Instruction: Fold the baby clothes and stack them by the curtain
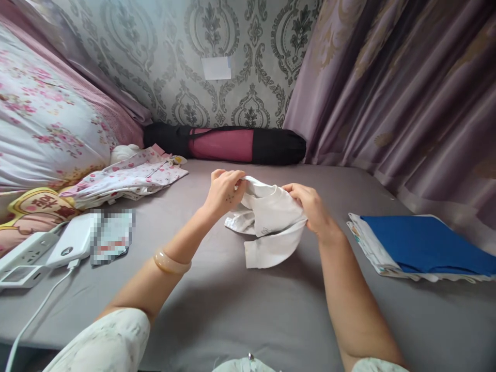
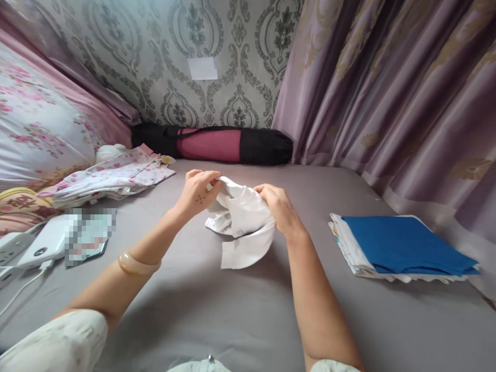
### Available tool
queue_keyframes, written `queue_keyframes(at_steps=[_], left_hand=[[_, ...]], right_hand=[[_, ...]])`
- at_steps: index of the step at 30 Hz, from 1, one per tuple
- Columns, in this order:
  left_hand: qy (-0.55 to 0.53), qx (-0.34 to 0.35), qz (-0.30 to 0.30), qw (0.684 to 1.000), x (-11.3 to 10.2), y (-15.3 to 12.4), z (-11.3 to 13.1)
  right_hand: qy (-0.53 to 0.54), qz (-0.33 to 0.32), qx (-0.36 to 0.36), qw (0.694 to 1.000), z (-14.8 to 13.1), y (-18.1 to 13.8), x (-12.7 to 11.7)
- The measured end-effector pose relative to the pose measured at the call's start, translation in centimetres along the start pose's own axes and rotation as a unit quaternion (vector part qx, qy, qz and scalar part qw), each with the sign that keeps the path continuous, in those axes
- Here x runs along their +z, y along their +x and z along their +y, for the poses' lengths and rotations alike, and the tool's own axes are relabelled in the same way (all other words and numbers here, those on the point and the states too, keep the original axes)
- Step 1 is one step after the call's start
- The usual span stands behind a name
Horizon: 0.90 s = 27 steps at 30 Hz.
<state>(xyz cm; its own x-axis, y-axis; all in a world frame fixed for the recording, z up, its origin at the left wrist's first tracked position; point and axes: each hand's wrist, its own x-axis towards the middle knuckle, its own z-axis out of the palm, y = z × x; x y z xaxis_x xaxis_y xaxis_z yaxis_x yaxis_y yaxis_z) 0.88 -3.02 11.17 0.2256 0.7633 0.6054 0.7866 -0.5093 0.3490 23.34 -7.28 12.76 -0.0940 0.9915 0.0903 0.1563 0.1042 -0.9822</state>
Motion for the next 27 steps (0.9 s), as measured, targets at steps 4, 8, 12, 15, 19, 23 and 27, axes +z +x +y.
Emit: queue_keyframes(at_steps=[4,8,12,15,19,23,27], left_hand=[[-0.123,-0.056,-0.126,0.983,-0.2,-0.3,-0.3],[-0.274,-0.144,-0.210,0.927,0.3,-0.6,-1.2],[-0.395,-0.208,-0.154,0.882,0.5,-0.7,-2.3],[-0.418,-0.229,-0.081,0.876,0.2,-0.9,-3.0],[-0.356,-0.186,-0.106,0.910,-0.1,-1.9,-3.9],[-0.242,-0.070,-0.133,0.959,0.5,-2.8,-4.7],[-0.153,-0.029,-0.134,0.979,1.2,-3.1,-5.0]], right_hand=[[-0.127,-0.037,-0.038,0.990,-1.2,-1.0,-0.6],[-0.208,-0.051,-0.053,0.975,-0.9,-1.0,-0.7],[-0.207,0.022,-0.055,0.977,0.2,-0.3,-1.2],[-0.178,0.033,-0.046,0.982,0.7,0.1,-1.8],[-0.170,0.041,-0.039,0.984,1.3,0.5,-2.3],[-0.169,0.049,-0.034,0.984,1.5,0.6,-2.4],[-0.146,0.043,-0.021,0.988,1.0,0.4,-2.6]])
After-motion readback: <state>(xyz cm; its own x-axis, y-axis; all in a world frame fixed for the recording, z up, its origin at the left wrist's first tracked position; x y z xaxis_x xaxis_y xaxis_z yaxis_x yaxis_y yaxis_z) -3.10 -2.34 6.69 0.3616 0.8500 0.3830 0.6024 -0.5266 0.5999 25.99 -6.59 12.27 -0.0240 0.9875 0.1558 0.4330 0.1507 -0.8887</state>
